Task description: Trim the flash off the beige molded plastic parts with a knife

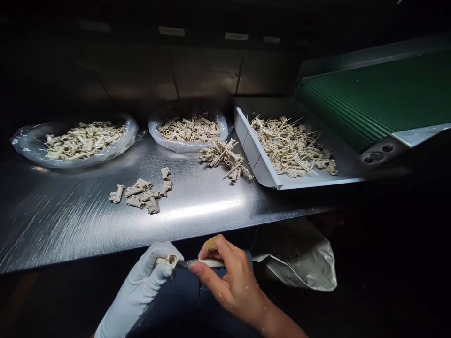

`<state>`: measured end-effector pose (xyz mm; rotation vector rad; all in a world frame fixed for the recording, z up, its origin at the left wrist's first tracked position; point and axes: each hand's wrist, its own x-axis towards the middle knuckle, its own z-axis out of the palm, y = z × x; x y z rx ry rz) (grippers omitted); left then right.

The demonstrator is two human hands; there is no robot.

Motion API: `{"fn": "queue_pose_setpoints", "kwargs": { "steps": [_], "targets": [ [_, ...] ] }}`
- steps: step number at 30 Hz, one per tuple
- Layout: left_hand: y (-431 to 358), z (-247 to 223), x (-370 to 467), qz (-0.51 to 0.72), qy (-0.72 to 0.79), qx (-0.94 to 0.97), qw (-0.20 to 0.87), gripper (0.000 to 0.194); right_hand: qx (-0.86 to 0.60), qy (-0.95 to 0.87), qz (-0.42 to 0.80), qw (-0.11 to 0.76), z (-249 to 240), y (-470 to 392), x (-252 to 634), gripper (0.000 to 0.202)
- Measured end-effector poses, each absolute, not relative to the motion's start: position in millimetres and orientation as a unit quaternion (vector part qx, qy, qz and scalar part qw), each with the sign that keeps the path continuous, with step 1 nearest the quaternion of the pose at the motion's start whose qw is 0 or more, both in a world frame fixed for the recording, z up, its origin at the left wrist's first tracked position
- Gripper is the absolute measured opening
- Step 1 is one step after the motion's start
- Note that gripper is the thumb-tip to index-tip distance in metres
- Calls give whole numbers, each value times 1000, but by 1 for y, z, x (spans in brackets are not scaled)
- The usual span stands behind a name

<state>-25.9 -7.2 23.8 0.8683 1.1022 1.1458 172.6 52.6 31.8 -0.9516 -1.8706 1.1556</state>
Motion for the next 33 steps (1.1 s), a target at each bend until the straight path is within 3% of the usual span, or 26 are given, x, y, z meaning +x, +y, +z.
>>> {"fn": "queue_pose_setpoints", "kwargs": {
  "steps": [10, 17, 22, 33],
  "targets": [
    [-4, 28, -30, 432, 505, 449, 597, 36, -390, -736, 434, 345, 31, 54, 172, 19],
    [-5, 26, -27, 416, 541, 544, 489, 36, -401, -738, 414, 351, 27, 51, 172, 18],
    [-10, 25, -21, 448, 565, 505, 474, 37, -372, -723, 428, 395, 23, 50, 171, 18],
    [-18, 25, -15, 447, 602, 450, 485, 40, -318, -743, 338, 483, 19, 49, 166, 9]
  ]
}}
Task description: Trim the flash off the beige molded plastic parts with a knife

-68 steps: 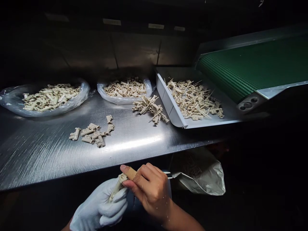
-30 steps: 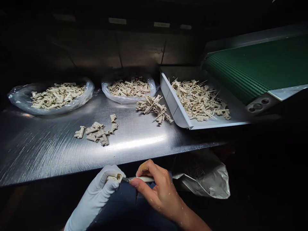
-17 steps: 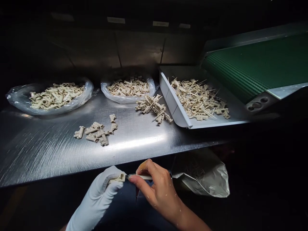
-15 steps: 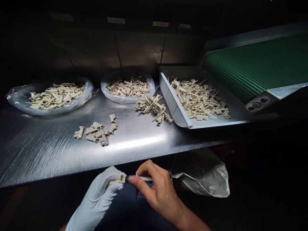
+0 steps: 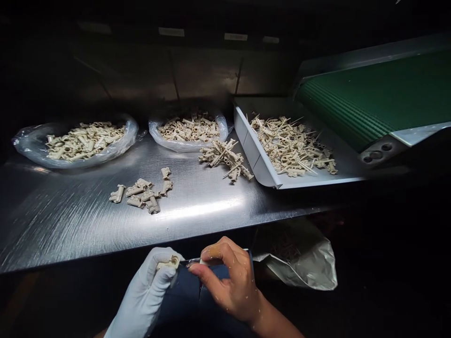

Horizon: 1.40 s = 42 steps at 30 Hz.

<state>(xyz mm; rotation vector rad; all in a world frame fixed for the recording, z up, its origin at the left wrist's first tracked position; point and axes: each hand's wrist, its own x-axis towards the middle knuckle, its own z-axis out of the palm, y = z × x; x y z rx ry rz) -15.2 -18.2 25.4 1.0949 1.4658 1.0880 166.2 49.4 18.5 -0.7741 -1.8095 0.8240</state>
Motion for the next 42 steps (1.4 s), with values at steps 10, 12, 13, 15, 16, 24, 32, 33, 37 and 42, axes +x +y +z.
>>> {"fn": "queue_pose_setpoints", "kwargs": {
  "steps": [10, 12, 13, 15, 16, 24, 32, 33, 37, 42],
  "targets": [
    [-17, 26, -20, 418, 586, 499, 482, 36, -334, -744, 356, 456, 18, 46, 168, 8],
    [-15, 26, -22, 424, 573, 546, 440, 33, -352, -740, 380, 429, 20, 46, 170, 11],
    [-14, 25, -23, 427, 565, 571, 414, 32, -361, -738, 392, 413, 21, 46, 171, 13],
    [-12, 23, -25, 428, 550, 616, 368, 30, -375, -737, 407, 388, 23, 46, 172, 17],
    [-12, 22, -25, 427, 545, 626, 358, 29, -378, -738, 409, 382, 24, 47, 172, 18],
    [-17, 20, -19, 447, 587, 517, 433, 31, -361, -762, 342, 414, 24, 47, 172, 9],
    [-13, 13, -22, 461, 560, 585, 362, 16, -365, -795, 260, 408, 27, 44, 174, 9],
    [-12, 14, -24, 459, 552, 593, 365, 16, -365, -796, 258, 408, 26, 43, 173, 9],
    [-11, 22, -27, 410, 540, 531, 508, 31, -343, -790, 276, 426, 22, 42, 168, 3],
    [-13, 23, -23, 431, 570, 473, 516, 36, -329, -792, 300, 419, 23, 45, 172, 4]
  ]
}}
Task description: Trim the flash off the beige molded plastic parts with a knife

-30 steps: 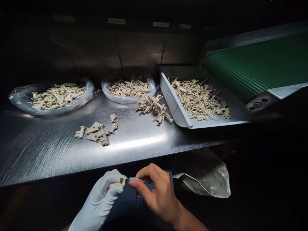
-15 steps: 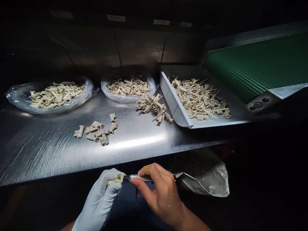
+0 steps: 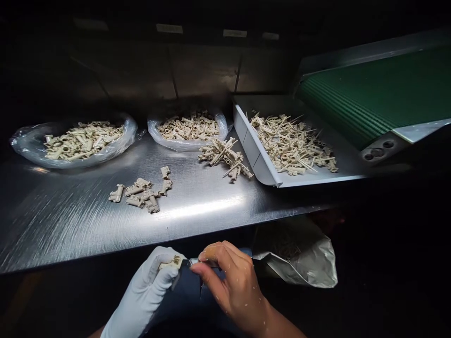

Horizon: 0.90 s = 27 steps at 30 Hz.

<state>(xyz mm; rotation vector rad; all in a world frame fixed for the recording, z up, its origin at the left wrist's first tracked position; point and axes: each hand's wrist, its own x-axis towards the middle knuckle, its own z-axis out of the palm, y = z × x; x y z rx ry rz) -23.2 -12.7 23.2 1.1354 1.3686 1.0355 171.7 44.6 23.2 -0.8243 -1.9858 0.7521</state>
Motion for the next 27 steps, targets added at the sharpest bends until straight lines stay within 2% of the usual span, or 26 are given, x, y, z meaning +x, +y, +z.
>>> {"fn": "queue_pose_setpoints", "kwargs": {
  "steps": [7, 12, 16, 22, 27],
  "targets": [
    [-13, 15, -22, 419, 568, 516, 485, 33, -338, -803, 256, 418, 26, 42, 173, 7],
    [-10, 20, -26, 402, 550, 470, 561, 37, -306, -808, 270, 425, 22, 42, 170, 4],
    [-7, 24, -26, 410, 571, 426, 569, 45, -261, -846, 271, 378, 26, 53, 183, 15],
    [-5, 29, -24, 397, 565, 382, 614, 47, -268, -893, 31, 359, 57, 68, 192, 24],
    [-4, 29, -23, 393, 558, 408, 606, 46, -206, -923, -66, 319, 86, 71, 185, 20]
  ]
}}
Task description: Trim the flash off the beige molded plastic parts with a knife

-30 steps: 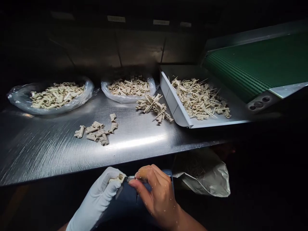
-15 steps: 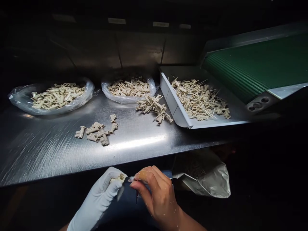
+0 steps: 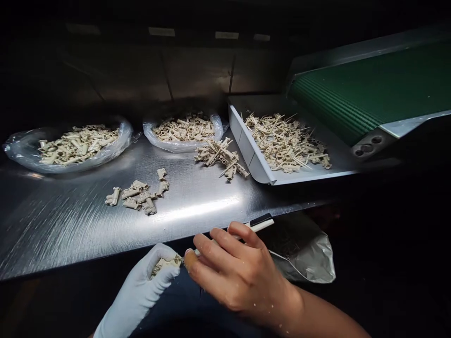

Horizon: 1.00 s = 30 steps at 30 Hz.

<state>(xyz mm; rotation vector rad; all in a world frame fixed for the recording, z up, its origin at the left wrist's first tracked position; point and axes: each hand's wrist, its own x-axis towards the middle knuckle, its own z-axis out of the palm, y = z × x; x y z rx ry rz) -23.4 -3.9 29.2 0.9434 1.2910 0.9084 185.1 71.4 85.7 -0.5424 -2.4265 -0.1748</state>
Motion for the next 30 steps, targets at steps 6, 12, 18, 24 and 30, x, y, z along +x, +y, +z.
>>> {"fn": "queue_pose_setpoints", "kwargs": {
  "steps": [6, 12, 18, 24, 30],
  "targets": [
    [-3, 23, -26, 370, 557, 442, 597, 45, -169, -934, -104, 296, 89, 75, 184, 17],
    [-5, 28, -26, 403, 563, 421, 586, 43, -258, -899, -31, 352, 73, 74, 183, 21],
    [-6, 19, -22, 428, 532, 385, 621, 45, -294, -831, 309, 357, 44, 61, 166, 27],
    [3, 13, -21, 375, 415, 280, 780, 59, -307, -736, 457, 394, 23, 53, 156, 19],
    [12, 25, -19, 443, 503, 353, 653, 34, -365, -738, 379, 423, 18, 50, 157, 28]
  ]
}}
